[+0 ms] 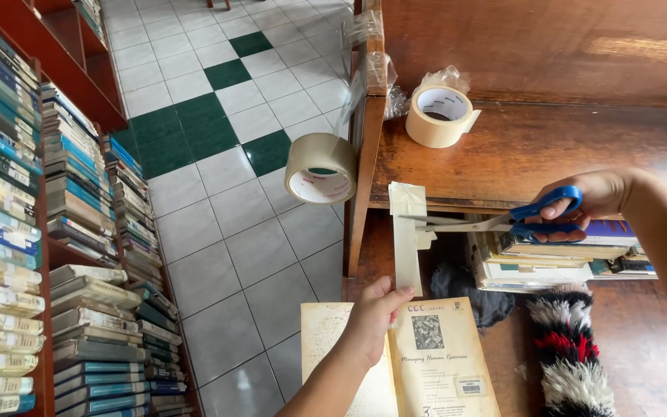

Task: The person repairs a book by applying adhesive tape to its spine. They cut pieces of tape with scissors and press them onto the spine area multiple times, smoothing each piece into place.

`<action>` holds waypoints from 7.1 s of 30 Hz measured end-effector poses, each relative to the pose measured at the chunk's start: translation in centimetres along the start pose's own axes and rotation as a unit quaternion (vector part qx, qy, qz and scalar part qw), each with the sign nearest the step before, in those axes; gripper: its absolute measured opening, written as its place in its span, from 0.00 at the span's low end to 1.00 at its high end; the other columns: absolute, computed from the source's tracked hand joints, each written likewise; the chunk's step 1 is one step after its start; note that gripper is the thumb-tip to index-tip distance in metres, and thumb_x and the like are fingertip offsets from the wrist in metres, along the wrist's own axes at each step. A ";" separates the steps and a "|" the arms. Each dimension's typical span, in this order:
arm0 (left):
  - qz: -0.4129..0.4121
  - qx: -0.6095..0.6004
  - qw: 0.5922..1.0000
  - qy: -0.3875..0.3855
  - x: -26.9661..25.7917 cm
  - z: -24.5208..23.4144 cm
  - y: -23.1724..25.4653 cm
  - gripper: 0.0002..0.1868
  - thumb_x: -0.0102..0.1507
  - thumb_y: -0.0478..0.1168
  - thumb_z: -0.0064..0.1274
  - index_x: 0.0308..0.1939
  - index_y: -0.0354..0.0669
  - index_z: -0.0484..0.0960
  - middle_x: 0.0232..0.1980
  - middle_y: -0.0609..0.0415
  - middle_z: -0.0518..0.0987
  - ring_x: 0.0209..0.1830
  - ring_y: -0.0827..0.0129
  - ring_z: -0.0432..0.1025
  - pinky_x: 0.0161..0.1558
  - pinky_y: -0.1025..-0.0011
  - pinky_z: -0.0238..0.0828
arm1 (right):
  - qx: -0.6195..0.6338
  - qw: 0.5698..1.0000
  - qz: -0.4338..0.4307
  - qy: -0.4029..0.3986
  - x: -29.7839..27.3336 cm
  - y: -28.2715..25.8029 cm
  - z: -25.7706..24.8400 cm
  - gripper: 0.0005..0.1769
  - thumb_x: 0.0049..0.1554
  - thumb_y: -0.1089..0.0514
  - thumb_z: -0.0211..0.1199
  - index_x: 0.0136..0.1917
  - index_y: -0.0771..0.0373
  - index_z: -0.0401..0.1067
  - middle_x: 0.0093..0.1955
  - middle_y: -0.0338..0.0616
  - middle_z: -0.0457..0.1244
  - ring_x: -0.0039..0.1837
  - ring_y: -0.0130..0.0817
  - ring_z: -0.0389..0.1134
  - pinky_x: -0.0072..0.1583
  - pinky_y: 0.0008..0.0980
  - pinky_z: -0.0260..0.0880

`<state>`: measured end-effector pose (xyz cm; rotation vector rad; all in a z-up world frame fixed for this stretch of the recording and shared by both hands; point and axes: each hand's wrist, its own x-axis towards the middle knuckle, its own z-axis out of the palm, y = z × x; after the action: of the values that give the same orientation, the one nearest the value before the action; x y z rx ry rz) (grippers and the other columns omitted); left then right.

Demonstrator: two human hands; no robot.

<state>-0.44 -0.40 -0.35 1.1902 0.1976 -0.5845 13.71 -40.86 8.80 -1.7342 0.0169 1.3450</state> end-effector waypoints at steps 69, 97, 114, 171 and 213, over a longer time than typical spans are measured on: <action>0.049 0.060 0.997 -0.019 -8.1 -2.9 -1.6 0.13 0.57 0.50 0.60 0.35 0.46 0.83 0.62 0.58 0.79 0.60 0.67 0.72 0.60 0.68 0.64 | -0.454 0.593 -0.039 0.664 -0.4 1.9 6.8 0.32 0.66 0.40 0.58 0.74 0.62 0.69 0.70 0.53 0.66 0.70 0.51 0.65 0.75 0.48 0.50; -0.037 0.228 0.973 0.008 -7.3 -4.3 -10.5 0.11 0.63 0.48 0.52 0.29 0.50 0.73 0.32 0.63 0.72 0.37 0.74 0.66 0.45 0.75 0.61 | -0.170 0.855 -0.323 0.369 12.0 4.5 33.4 0.20 0.52 0.62 0.73 0.58 0.55 0.77 0.48 0.36 0.66 0.42 0.30 0.65 0.45 0.29 0.70; -0.083 0.529 0.828 -0.167 -2.7 -4.9 -1.1 0.11 0.71 0.46 0.47 0.34 0.51 0.71 0.32 0.60 0.71 0.30 0.73 0.63 0.31 0.71 0.55 | 0.223 0.828 -0.022 0.513 13.5 10.2 42.1 0.05 0.57 0.65 0.59 0.47 0.57 0.70 0.39 0.38 0.71 0.34 0.29 0.73 0.46 0.27 0.71; 0.128 0.681 0.715 -0.092 11.6 -9.5 -13.7 0.04 0.59 0.52 0.61 0.37 0.69 0.87 0.36 0.69 0.83 0.47 0.62 0.77 0.54 0.60 0.68 | 0.075 0.829 0.011 0.554 24.2 12.4 42.3 0.19 0.59 0.60 0.56 0.63 0.49 0.73 0.39 0.45 0.64 0.43 0.42 0.70 0.48 0.43 0.74; 0.195 0.716 0.661 -0.107 11.3 -9.4 -13.7 0.06 0.60 0.51 0.62 0.38 0.64 0.80 0.43 0.68 0.75 0.54 0.62 0.69 0.59 0.49 0.62 | -0.030 0.838 0.021 0.545 24.2 12.2 42.1 0.15 0.59 0.59 0.58 0.58 0.54 0.78 0.44 0.47 0.68 0.49 0.42 0.72 0.50 0.39 0.76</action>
<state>3.25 1.21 -19.99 2.5765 -0.9157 -0.4249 -14.76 -8.91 -17.19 -2.3368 0.6557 0.2162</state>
